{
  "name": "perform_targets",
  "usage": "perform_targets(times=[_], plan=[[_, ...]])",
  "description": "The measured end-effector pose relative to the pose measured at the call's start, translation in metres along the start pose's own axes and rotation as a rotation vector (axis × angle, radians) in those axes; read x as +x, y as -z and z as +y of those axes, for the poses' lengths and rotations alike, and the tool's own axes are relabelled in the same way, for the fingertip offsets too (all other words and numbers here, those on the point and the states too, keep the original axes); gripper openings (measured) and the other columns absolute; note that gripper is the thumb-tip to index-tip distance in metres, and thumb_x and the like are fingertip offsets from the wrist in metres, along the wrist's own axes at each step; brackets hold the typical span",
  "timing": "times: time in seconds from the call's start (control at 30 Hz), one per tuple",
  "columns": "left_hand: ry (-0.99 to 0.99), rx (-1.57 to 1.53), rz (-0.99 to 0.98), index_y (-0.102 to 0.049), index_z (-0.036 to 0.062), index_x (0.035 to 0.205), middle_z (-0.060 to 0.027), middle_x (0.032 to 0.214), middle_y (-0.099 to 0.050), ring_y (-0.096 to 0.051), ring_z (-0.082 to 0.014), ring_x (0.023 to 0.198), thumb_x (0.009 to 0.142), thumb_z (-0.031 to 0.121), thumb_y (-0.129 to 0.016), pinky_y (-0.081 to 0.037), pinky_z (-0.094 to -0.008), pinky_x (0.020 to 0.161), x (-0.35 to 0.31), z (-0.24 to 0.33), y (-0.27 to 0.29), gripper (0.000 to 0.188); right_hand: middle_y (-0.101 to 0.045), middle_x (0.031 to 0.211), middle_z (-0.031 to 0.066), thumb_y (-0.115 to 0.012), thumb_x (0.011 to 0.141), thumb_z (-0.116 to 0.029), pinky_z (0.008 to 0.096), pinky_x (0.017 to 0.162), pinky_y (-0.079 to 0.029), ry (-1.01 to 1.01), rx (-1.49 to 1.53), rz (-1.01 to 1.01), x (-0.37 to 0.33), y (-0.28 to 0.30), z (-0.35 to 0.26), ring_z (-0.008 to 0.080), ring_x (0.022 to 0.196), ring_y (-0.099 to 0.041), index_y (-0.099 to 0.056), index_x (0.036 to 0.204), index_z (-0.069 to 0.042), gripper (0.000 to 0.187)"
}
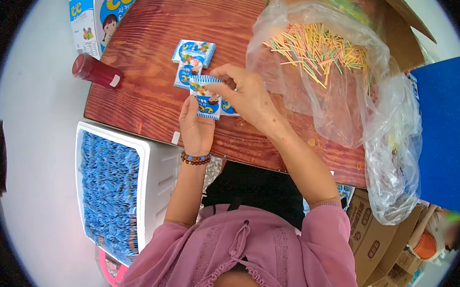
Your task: Bundling small blue toy packets together using rubber bands.
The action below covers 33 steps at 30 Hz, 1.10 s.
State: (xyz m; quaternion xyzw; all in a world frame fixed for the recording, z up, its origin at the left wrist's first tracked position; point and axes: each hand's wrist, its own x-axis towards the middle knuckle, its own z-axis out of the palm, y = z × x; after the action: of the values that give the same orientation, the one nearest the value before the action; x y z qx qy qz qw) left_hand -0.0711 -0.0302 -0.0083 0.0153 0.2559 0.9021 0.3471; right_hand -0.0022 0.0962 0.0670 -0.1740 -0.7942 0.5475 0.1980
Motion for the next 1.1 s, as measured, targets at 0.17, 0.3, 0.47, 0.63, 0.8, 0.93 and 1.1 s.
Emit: perform_targets(times=[0.17, 0.3, 0.47, 0.63, 0.8, 0.93, 1.1], plan=[[-0.243, 0.130, 0.056, -0.058, -0.0002, 0.116, -0.0111, 0.116, -0.062, -0.059, -0.0178, 0.105, 0.096, 0.013, -0.055, -0.049, -0.0327, 0.091, 0.025, 0.026, 0.010, 0.024, -0.067, 0.073, 0.0073, -0.059, 0.089, -0.013, 0.0255, 0.058, -0.046, -0.085, 0.033, 0.015, 0.037, -0.026, 0.024, 0.0100, 0.062, -0.059, -0.065, 0.090, 0.002, 0.016], [-0.519, 0.715, 0.234, -0.048, -0.0020, 0.129, -0.0129, 0.129, -0.053, -0.051, -0.0204, 0.120, 0.093, 0.008, -0.058, -0.041, -0.0323, 0.100, 0.041, 0.037, 0.018, 0.039, -0.066, 0.073, 0.0125, -0.059, 0.087, -0.011, 0.0295, 0.058, -0.048, -0.125, -0.039, 0.056, 0.078, -0.045, 0.040, 0.0158, 0.060, -0.063, -0.063, 0.102, 0.003, 0.022], [-0.504, 1.108, 0.122, -0.047, -0.0006, 0.131, -0.0145, 0.129, -0.052, -0.049, -0.0230, 0.121, 0.090, 0.009, -0.062, -0.038, -0.0341, 0.102, 0.043, 0.026, 0.035, 0.044, -0.066, 0.085, 0.0158, -0.058, 0.087, -0.009, 0.0325, 0.062, -0.051, -0.003, -0.163, 0.170, 0.096, -0.059, 0.074, 0.0196, 0.066, -0.065, -0.061, 0.110, 0.003, 0.027], [-0.531, 1.250, 0.131, -0.049, 0.0002, 0.128, -0.0150, 0.125, -0.053, -0.051, -0.0258, 0.116, 0.087, 0.012, -0.064, -0.039, -0.0360, 0.099, 0.047, 0.019, 0.035, 0.045, -0.065, 0.096, 0.0177, -0.057, 0.088, -0.005, 0.0304, 0.064, -0.053, 0.212, -0.278, 0.294, 0.046, -0.042, 0.053, 0.0226, 0.072, -0.066, -0.060, 0.111, 0.003, 0.024], [-0.645, 1.631, 0.024, -0.056, 0.0075, 0.120, -0.0109, 0.112, -0.055, -0.047, -0.0296, 0.109, 0.081, 0.021, -0.070, -0.033, -0.0431, 0.094, 0.020, 0.026, 0.016, 0.044, -0.066, 0.089, 0.0123, -0.060, 0.089, -0.007, 0.0287, 0.059, -0.049, -0.007, -0.257, 0.068, -0.040, -0.003, 0.039, 0.0152, 0.070, -0.063, -0.063, 0.107, -0.001, 0.020], [-0.586, 1.891, -0.071, -0.057, 0.0113, 0.114, -0.0073, 0.111, -0.054, -0.046, -0.0281, 0.107, 0.073, 0.031, -0.076, -0.030, -0.0459, 0.089, 0.008, -0.002, 0.000, 0.049, -0.064, 0.080, 0.0076, -0.062, 0.088, -0.010, 0.0265, 0.055, -0.046, -0.086, -0.234, 0.188, -0.071, 0.019, 0.074, 0.0112, 0.063, -0.056, -0.061, 0.106, -0.002, 0.019], [-0.528, 1.891, -0.086, -0.059, 0.0082, 0.098, -0.0075, 0.094, -0.057, -0.051, -0.0264, 0.093, 0.073, 0.026, -0.076, -0.033, -0.0417, 0.080, 0.023, -0.010, -0.001, 0.035, -0.054, 0.070, 0.0028, -0.066, 0.087, -0.011, 0.0230, 0.054, -0.043, -0.196, -0.213, 0.247, -0.074, 0.022, 0.074, 0.0088, 0.060, -0.050, -0.056, 0.107, -0.002, 0.024]])
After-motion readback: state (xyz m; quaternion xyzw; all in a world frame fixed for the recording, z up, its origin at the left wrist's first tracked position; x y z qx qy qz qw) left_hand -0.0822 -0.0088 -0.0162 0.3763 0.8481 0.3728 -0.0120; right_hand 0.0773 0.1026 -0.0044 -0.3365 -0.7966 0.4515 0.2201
